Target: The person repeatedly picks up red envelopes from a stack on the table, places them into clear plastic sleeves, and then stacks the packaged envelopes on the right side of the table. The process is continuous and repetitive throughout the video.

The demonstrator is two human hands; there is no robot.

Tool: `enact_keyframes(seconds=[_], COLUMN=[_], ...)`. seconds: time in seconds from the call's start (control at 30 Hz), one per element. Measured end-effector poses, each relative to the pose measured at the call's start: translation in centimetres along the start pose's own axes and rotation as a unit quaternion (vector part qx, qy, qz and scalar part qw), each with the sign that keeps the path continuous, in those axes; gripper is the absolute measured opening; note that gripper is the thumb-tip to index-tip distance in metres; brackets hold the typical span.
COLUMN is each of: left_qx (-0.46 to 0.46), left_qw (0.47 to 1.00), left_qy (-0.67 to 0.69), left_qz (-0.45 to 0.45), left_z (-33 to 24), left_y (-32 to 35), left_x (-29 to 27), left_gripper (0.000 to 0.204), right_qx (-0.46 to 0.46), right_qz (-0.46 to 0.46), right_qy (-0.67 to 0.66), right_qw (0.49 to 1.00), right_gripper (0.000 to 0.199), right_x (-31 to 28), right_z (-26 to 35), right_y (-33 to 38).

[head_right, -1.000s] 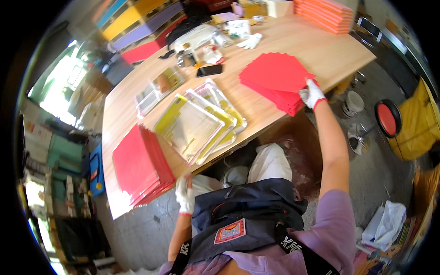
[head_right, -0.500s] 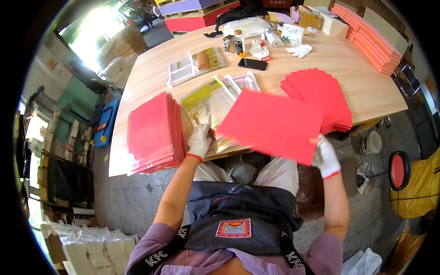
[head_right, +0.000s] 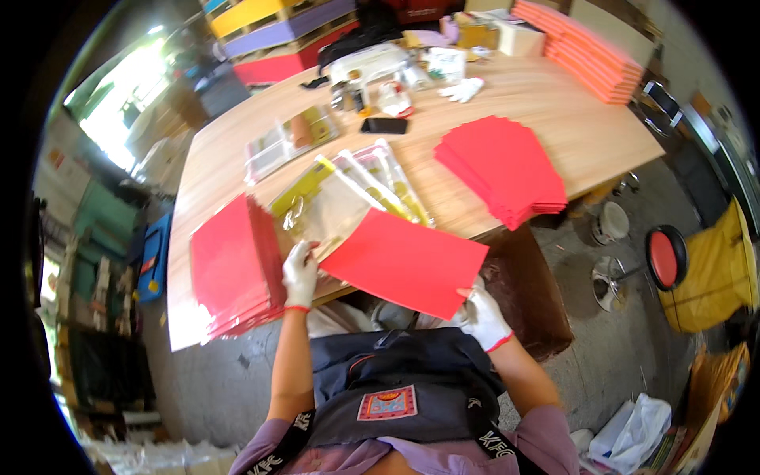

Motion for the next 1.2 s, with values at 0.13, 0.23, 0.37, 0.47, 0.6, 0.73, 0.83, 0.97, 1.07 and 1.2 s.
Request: enact_keyframes(seconds=[0.13,0.23,0.37,0.47,0.6,0.73,0.83,0.97,1.07,1.2], left_qx=[-0.037,0.080,0.088,0.104,0.091,-0.149,-0.214,-0.334,-0.326,-0.269], left_qw=[0.995,0.996,0.994,0.991,0.995,0.885,0.395,0.497,0.570,0.723], left_qy=[0.075,0.018,-0.067,-0.085,-0.048,0.359,0.867,0.801,0.753,0.636], left_qz=[0.054,0.025,0.015,-0.009,-0.006,-0.255,-0.216,-0.022,0.050,0.028], left_z=[-1.7,-3.4,-4.3,-4.9,-4.2,-3.6,-0.6,-0.2,-1.4,-1.6], left_y=[-0.3,-0.4,0.4,1.4,3.7,6.3,7.2,9.4,13.9,18.5], left_x=[-0.3,-0.5,-0.2,-0.3,1.2,4.1,10.0,16.7,18.2,18.8], left_gripper=[0.033,0.037,0.034,0.030,0.039,0.078,0.048,0.045,0.043,0.044], right_qx=[-0.057,-0.086,-0.087,-0.097,-0.106,-0.099,-0.086,-0.041,0.025,0.036], right_qz=[-0.041,-0.044,-0.034,0.001,-0.012,0.008,0.006,-0.046,-0.065,-0.106], right_qy=[-0.036,0.013,0.047,0.029,0.079,0.116,0.135,0.176,0.176,0.079], right_qw=[0.997,0.995,0.995,0.995,0.991,0.988,0.987,0.983,0.982,0.991], right_gripper=[0.030,0.037,0.051,0.058,0.022,0.019,0.022,0.027,0.023,0.021], right_x=[1.0,2.0,1.6,1.6,3.3,5.3,6.0,4.9,3.2,2.3], right_z=[0.3,0.6,-0.2,-1.1,-1.8,-3.4,-4.7,-6.0,-7.3,-9.1], right_y=[0.0,0.1,0.5,1.0,2.0,3.4,4.1,5.0,3.2,-2.2])
Point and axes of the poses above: each hand's wrist, its own y-axis away from the middle knuckle, its own x-axis out of the palm, z = x × y, the point moved 6 cm from there along -y, towards the middle knuckle, and after that the axes turned 7 degrees about x, right-handed, at the moved point
